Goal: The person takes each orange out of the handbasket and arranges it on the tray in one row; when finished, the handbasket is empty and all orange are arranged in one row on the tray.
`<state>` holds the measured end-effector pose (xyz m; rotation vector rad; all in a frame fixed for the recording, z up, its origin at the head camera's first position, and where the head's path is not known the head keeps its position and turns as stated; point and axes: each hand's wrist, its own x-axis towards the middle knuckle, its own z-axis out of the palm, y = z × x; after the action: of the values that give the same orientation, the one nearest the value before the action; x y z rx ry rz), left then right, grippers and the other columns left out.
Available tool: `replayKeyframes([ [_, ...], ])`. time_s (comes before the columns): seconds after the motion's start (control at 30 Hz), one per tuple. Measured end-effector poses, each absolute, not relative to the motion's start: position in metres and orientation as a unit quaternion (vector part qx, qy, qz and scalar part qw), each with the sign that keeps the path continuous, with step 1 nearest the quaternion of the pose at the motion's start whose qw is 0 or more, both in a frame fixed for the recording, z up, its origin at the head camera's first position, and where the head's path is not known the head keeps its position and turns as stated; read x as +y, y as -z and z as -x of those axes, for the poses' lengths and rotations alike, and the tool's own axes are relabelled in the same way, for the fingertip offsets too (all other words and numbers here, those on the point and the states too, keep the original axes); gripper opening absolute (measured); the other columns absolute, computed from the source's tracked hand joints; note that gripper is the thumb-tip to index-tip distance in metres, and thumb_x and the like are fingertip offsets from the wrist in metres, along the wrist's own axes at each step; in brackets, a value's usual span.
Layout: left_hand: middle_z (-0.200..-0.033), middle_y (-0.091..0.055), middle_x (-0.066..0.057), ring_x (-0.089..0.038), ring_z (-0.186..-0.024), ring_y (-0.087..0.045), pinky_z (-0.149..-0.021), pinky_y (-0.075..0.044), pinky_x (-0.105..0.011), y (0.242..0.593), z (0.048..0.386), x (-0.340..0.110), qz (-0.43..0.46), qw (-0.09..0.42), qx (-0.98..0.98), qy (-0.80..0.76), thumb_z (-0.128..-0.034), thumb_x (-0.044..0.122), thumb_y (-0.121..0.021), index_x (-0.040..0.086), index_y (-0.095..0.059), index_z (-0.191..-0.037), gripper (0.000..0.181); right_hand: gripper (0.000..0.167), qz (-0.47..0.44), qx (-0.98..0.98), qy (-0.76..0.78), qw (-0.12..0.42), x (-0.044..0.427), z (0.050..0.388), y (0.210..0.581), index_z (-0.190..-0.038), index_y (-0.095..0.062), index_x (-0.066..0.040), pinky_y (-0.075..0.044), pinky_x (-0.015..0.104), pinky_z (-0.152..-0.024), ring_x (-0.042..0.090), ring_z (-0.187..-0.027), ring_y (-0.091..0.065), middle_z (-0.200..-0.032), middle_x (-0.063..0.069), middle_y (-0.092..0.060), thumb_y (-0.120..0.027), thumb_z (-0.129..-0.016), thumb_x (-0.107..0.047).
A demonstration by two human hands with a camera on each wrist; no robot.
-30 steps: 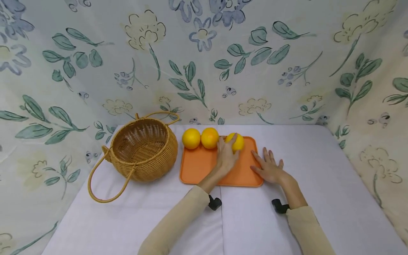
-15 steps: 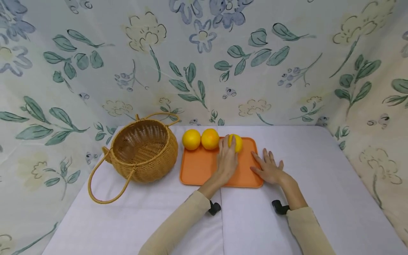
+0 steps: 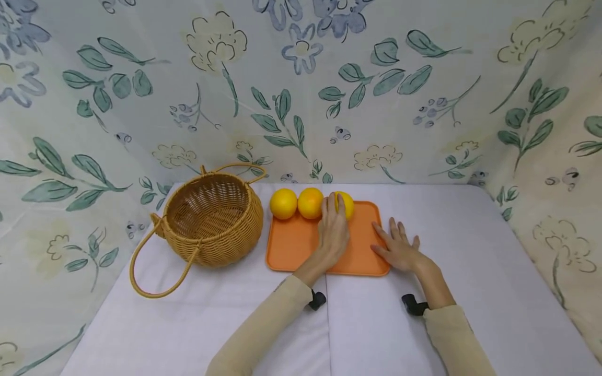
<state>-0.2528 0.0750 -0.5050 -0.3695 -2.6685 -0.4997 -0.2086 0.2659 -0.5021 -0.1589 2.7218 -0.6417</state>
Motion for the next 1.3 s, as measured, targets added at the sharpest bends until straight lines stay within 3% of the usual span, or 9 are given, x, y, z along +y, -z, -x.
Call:
replayKeyframes([
  [0.17,-0.153,-0.045,-0.016,-0.033,-0.139,-0.048,-0.07,-0.063,-0.025,0.504,0.257,0.079,0.132,0.198,-0.957,0.164,-0.092,0.003,-0.073,0.002,-0.049,-0.152,0.065,0.074,0.05,0.957,0.23,0.169,0.267,0.206,0.501,-0.166,-0.017,-0.012,0.013,0.086,-0.11,0.059,-0.153,0.014,-0.167,0.036,0.012,-0.048,-0.107,-0.046],
  [0.4,-0.156,-0.04,-0.017,-0.036,-0.141,-0.046,-0.067,-0.062,-0.026,0.504,0.254,0.08,0.138,0.181,-0.956,0.183,-0.0909,0.001,-0.075,0.02,-0.054,-0.152,0.068,0.074,0.048,0.956,0.234,0.171,0.268,0.203,0.503,-0.166,-0.018,-0.012,0.014,0.086,-0.109,0.059,-0.153,0.015,-0.167,0.036,0.013,-0.049,-0.107,-0.046],
  [0.67,-0.158,-0.039,-0.016,-0.037,-0.143,-0.044,-0.07,-0.064,-0.028,0.499,0.259,0.072,0.126,0.18,-0.958,0.185,-0.0937,0.002,-0.073,0.02,-0.055,-0.151,0.062,0.075,0.067,0.955,0.234,0.169,0.263,0.212,0.499,-0.166,-0.018,-0.011,0.014,0.086,-0.109,0.06,-0.152,0.015,-0.167,0.036,0.013,-0.048,-0.107,-0.046],
  [0.87,-0.161,-0.035,-0.018,-0.038,-0.145,-0.043,-0.074,-0.064,-0.028,0.5,0.257,0.071,0.127,0.157,-0.962,0.181,-0.0928,0.001,-0.074,0.021,-0.051,-0.154,0.068,0.074,0.065,0.954,0.232,0.177,0.262,0.212,0.498,-0.165,-0.018,-0.01,0.014,0.086,-0.108,0.061,-0.152,0.015,-0.166,0.037,0.013,-0.049,-0.107,-0.045],
  [1.1,-0.163,-0.032,-0.021,-0.042,-0.145,-0.045,-0.071,-0.063,-0.026,0.495,0.253,0.072,0.138,0.173,-0.963,0.156,-0.0916,-0.002,-0.074,0.02,-0.05,-0.155,0.071,0.075,0.063,0.955,0.23,0.178,0.263,0.214,0.499,-0.166,-0.017,-0.012,0.013,0.086,-0.109,0.06,-0.152,0.015,-0.167,0.036,0.013,-0.048,-0.107,-0.046],
  [1.23,-0.164,-0.031,-0.023,-0.043,-0.145,-0.044,-0.072,-0.063,-0.027,0.491,0.245,0.07,0.154,0.167,-0.964,0.136,-0.0959,-0.001,-0.069,0.019,-0.048,-0.156,0.067,0.077,0.059,0.952,0.237,0.185,0.268,0.213,0.5,-0.166,-0.017,-0.013,0.014,0.086,-0.109,0.06,-0.152,0.015,-0.167,0.037,0.013,-0.048,-0.106,-0.05],
  [1.3,-0.164,-0.03,-0.023,-0.043,-0.145,-0.043,-0.079,-0.064,-0.03,0.487,0.24,0.066,0.166,0.158,-0.963,0.139,-0.0986,0.005,-0.068,0.018,-0.046,-0.157,0.064,0.079,0.06,0.95,0.241,0.189,0.27,0.212,0.499,-0.166,-0.017,-0.013,0.013,0.087,-0.109,0.061,-0.152,0.014,-0.166,0.038,0.013,-0.049,-0.105,-0.052],
])
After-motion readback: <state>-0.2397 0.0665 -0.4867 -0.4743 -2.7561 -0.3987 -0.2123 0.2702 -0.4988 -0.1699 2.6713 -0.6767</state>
